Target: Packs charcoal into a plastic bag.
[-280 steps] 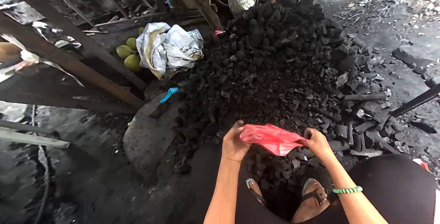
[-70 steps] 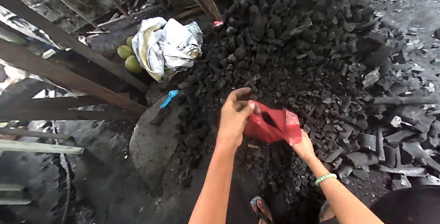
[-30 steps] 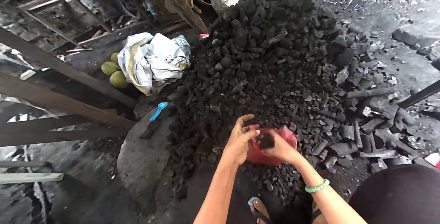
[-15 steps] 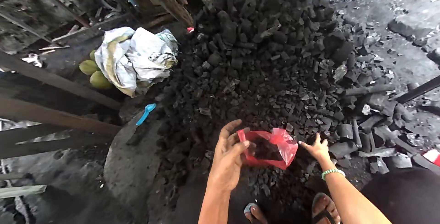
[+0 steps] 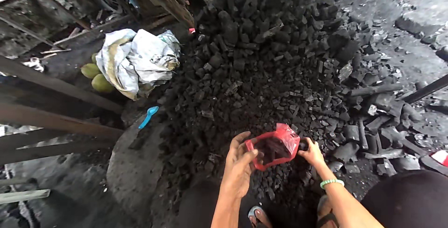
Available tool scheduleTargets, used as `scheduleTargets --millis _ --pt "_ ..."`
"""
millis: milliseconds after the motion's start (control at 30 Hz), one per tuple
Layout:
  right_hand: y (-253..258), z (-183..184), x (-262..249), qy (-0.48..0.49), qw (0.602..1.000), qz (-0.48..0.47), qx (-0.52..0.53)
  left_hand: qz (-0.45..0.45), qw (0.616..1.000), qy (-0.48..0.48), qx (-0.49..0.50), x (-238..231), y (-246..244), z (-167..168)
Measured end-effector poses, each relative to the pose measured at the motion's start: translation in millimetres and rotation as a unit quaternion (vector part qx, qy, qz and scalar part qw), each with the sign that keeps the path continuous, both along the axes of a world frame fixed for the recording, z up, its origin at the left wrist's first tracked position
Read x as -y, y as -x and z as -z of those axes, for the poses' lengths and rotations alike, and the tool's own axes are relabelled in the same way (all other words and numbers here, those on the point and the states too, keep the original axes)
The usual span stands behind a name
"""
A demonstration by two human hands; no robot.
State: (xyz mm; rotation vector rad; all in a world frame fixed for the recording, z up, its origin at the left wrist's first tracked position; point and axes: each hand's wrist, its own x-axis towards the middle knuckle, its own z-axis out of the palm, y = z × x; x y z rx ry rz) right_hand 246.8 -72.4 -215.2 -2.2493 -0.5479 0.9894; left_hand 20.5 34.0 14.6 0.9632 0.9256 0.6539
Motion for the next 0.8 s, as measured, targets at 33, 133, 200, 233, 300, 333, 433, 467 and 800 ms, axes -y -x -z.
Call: scheduleTargets --millis 33,133,200,233,300,333,433,467,800 --pt "-9 -1 1 -0.050 0.997 0.030 -0.055 -0.001 1.000 0.000 0.001 0 0 1" --pt "-22 -39 2 -0.193 0.951 0.132 -0.204 -0.001 1.000 -0.001 0.001 -1 1 5" --pt "-26 -76 0 -0.285 0.908 0.141 -0.273 0.001 1.000 0.005 0.006 -3 0 5" --pt "-25 -93 -4 -0.341 0.882 0.125 -0.301 0.003 1.000 0.008 0.008 -4 -1 5" --pt "-21 -119 -16 -0.450 0.812 0.067 -0.367 0.006 1.000 0.009 0.010 -5 -2 4" --pt "-15 -129 -23 -0.483 0.784 0.013 -0.389 0.006 1.000 0.009 0.011 -6 -2 5" --pt "8 -146 -49 -0.429 0.798 -0.191 -0.377 -0.002 1.000 0.006 0.016 -10 -4 5" --pt "18 -147 -59 -0.366 0.833 -0.255 -0.328 -0.003 1.000 0.002 0.015 -10 -4 5" --pt "76 -133 -84 -0.165 0.883 -0.438 0.039 0.009 1.000 0.013 0.015 -10 5 14"
